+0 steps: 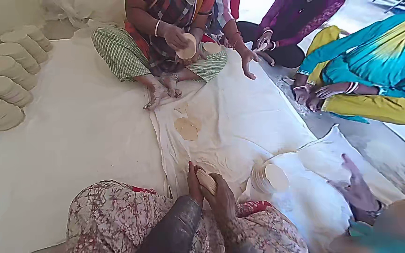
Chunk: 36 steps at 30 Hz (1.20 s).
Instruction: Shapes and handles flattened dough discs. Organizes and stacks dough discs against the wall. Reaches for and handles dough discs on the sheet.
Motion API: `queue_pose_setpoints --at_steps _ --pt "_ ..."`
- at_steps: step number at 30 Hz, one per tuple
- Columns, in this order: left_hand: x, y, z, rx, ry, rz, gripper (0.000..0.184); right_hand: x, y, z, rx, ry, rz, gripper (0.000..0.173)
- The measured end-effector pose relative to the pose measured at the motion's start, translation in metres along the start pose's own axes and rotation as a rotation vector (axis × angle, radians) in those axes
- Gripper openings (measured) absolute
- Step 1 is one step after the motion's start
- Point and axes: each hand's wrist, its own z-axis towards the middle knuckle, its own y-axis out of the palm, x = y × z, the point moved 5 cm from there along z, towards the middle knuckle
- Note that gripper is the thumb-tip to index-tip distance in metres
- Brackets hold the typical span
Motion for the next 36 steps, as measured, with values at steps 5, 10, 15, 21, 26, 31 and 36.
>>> queue_pose_setpoints --at_steps 5,10,15,21,26,31,36 --pt "0.004 -0.007 0.011 -0.008 0.036 -0.097 0.059 -0.016 0.0 0.013 -0.049 -0.102 0.004 0.039" --pt "0.001 -0.004 0.017 -0.048 0.047 -0.219 0.06 -0.013 0.01 0.015 -0.07 -0.041 -0.013 0.045" --pt "0.01 -0.003 0.019 -0.001 0.105 -0.113 0.062 -0.01 0.002 0.013 0.178 -0.183 0.147 0.041" --pt "0.004 -0.007 0.015 0.026 0.083 0.035 0.062 -0.014 0.005 0.026 -0.08 -0.037 -0.005 0.04" --pt "0.009 -0.003 0.018 0.025 0.079 -0.055 0.061 -0.008 0.01 0.012 0.096 -0.116 0.093 0.045" --pt "-0.005 -0.009 0.043 -0.009 0.177 0.062 0.073 -0.011 0.006 0.021 0.105 -0.165 0.125 0.04" --pt "-0.005 -0.004 0.032 0.003 0.099 0.152 0.075 -0.004 0.007 0.024 0.018 -0.09 0.059 0.048"
